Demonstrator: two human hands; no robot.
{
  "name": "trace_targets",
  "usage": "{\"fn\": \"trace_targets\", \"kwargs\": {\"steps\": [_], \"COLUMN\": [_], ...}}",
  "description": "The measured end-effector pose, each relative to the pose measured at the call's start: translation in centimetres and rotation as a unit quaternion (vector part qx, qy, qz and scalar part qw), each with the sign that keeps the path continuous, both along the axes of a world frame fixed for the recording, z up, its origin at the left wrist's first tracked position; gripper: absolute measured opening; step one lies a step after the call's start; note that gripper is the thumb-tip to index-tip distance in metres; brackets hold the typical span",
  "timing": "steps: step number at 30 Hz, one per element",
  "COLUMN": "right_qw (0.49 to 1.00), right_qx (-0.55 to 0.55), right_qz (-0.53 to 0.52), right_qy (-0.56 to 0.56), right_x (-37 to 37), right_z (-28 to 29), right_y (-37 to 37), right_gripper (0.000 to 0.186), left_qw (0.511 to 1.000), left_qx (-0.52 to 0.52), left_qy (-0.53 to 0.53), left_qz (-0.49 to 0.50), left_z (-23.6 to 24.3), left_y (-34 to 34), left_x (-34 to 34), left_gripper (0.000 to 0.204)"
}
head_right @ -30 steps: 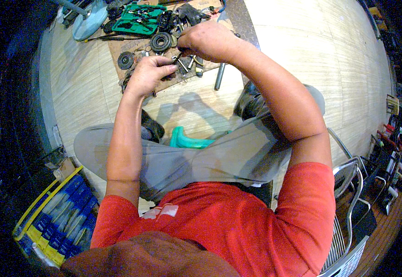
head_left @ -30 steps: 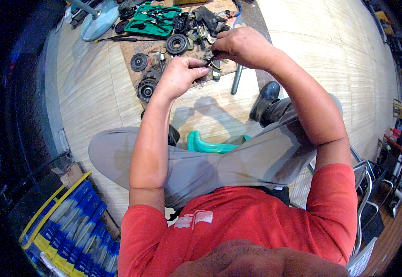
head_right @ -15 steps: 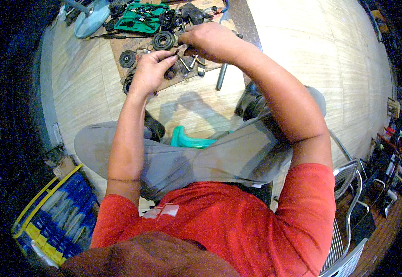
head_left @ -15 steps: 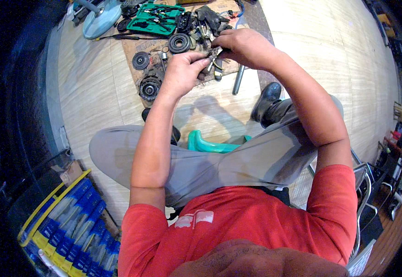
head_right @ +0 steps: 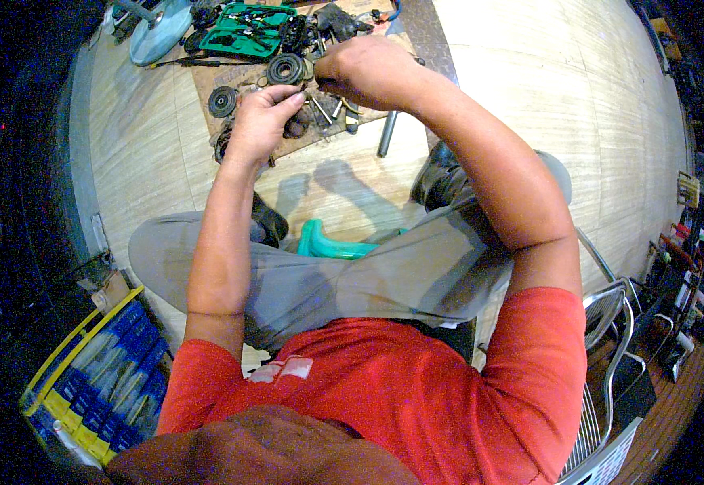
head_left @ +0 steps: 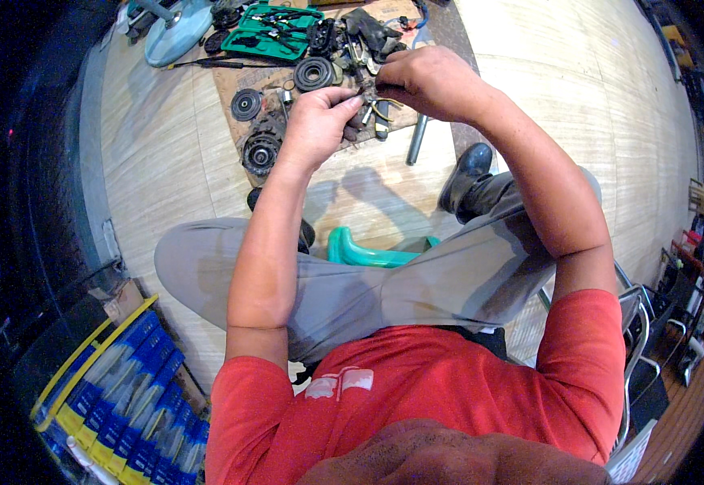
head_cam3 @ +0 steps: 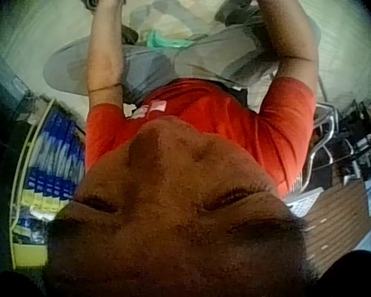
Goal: The person fits mechanical gears and small metal components together by hand. They pick up a shaft and attach a small piece to a gear while sitting near a collection of parts on the floor.
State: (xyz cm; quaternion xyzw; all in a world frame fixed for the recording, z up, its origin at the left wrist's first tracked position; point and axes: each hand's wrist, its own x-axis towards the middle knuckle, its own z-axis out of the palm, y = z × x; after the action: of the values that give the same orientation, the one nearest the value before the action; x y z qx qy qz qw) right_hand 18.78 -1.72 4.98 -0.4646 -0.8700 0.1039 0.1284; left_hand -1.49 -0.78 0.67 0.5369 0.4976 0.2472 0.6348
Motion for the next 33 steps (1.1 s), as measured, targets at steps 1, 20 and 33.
{"fn": "trace_targets", "kwargs": {"steps": [1, 20, 33], "right_qw": [1.000, 0.979, 0.973], "right_qx": [0.005, -0.129, -0.131], "right_qz": [0.003, -0.002, -0.065], "right_qy": [-0.013, 0.155, 0.177], "right_x": [-0.1, 0.1, -2.3], "right_z": [0.0, -0.2, -1.6], "right_y": [-0.1, 0.6, -0.5], "right_gripper": [0.015, 0.021, 0.022], "left_qw": [0.998, 0.968, 0.992], "left_qx": [0.036, 0.175, 0.118], "left_qy": [0.046, 0.044, 0.044], "left_qz": [-0.012, -0.177, 0.027], "left_z": [-0.1, 1.4, 0.4], "left_y": [0.0, -0.4, 0.5], "left_x": [0.0, -1.3, -1.2], "left_gripper": [0.022, 0.020, 0.020]}}
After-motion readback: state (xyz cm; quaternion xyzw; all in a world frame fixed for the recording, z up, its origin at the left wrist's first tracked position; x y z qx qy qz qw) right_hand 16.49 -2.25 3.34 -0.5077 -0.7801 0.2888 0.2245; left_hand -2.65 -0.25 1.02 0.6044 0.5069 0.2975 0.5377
